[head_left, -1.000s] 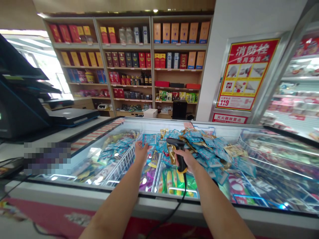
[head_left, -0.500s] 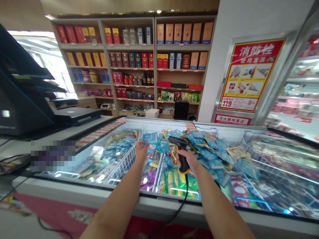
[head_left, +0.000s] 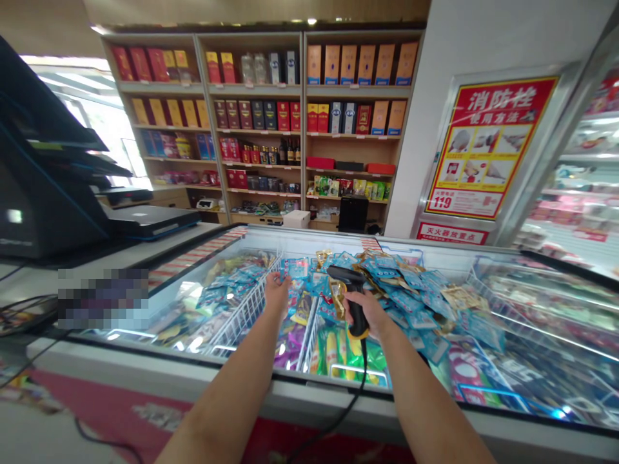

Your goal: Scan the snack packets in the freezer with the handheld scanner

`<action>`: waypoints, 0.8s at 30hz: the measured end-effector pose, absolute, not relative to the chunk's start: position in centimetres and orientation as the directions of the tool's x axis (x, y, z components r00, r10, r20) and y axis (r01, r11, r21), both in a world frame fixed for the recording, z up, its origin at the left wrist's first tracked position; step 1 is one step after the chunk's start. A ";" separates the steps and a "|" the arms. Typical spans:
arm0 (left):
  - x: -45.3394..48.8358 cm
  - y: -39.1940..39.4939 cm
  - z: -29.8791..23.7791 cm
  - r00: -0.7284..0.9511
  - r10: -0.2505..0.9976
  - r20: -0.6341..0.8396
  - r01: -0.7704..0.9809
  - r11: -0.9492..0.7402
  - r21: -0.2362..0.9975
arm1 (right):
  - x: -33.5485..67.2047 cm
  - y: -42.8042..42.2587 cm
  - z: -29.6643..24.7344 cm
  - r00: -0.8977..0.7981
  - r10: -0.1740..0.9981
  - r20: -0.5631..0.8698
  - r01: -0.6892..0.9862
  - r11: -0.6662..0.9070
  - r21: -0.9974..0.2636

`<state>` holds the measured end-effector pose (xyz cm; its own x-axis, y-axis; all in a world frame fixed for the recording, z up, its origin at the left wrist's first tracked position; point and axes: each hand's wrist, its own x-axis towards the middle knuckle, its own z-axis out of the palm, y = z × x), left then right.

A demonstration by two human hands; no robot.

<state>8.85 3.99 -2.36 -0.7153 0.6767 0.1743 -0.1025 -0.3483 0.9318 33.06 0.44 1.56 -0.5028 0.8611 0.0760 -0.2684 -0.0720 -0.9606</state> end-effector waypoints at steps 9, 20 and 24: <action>9.1 3.7 -2.1 -0.711 0.687 0.149 -0.080 -0.289 0.954 | 33.1 0.8 1.1 -0.508 0.857 0.089 -0.261 -0.055 -0.964; 8.8 4.0 -2.7 -0.709 0.694 0.124 -0.157 -0.326 0.932 | 33.0 0.3 1.9 -0.464 0.885 0.046 -0.273 -0.093 -0.958; 8.3 4.7 -2.7 -0.799 0.594 0.091 -0.204 -0.411 0.889 | 32.9 0.7 1.5 -0.474 0.878 0.064 -0.289 -0.086 -0.953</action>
<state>8.25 4.72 -2.71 -0.7990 0.5944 0.0911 -0.2042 -0.4107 0.8886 32.95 0.66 1.53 -0.4740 0.8781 0.0643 -0.2893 -0.0864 -0.9533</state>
